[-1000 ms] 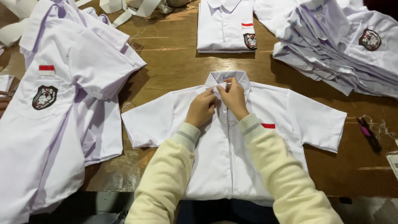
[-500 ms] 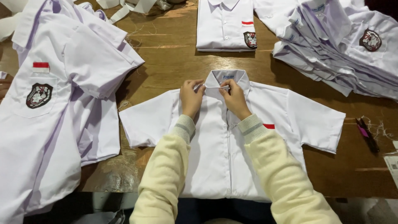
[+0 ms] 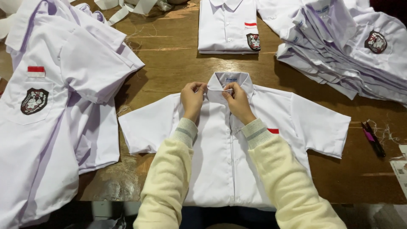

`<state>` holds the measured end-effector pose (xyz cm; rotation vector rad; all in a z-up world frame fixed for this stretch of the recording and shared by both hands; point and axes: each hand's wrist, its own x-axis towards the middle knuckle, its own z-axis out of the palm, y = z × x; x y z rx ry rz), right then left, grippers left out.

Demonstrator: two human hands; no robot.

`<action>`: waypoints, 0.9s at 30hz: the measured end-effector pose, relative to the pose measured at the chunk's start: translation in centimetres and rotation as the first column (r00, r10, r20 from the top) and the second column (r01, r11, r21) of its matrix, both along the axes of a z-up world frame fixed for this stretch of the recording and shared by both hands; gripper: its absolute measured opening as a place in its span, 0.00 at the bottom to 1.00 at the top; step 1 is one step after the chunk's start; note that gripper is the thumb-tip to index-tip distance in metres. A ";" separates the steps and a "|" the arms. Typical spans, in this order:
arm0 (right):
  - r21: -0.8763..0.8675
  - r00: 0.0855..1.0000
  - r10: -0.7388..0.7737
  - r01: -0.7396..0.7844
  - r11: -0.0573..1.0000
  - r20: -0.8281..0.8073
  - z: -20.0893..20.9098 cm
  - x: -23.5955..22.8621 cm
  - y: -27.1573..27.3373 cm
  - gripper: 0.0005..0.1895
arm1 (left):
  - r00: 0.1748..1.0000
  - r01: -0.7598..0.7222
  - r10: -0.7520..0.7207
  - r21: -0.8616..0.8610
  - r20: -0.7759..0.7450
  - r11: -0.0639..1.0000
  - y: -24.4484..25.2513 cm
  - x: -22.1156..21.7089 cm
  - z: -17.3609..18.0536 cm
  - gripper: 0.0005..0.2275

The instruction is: The person trims loose threads from the collar and front placket of a white short-sleeved shirt using small scissors. They then smooth the shirt on the table and continue trimming threads from the sleeve and collar area.

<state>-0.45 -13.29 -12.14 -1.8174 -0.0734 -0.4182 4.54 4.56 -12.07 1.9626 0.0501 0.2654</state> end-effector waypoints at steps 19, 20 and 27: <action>0.044 1.000 0.017 -0.016 0.999 -0.006 -0.6 0.2 -0.4 0.06 | 0.984 -0.132 0.145 -0.117 0.106 0.984 0.7 0.2 -0.8 0.06; 0.045 1.000 0.015 -0.014 0.999 -0.007 -0.7 0.2 -0.4 0.06 | 0.984 -0.130 0.143 -0.117 0.105 0.985 0.9 0.3 -0.9 0.06; 0.057 1.000 -0.001 -0.001 0.998 0.030 -0.3 -0.2 -0.3 0.05 | 0.922 -0.062 0.111 -0.141 0.371 0.988 0.6 -2.2 1.8 0.28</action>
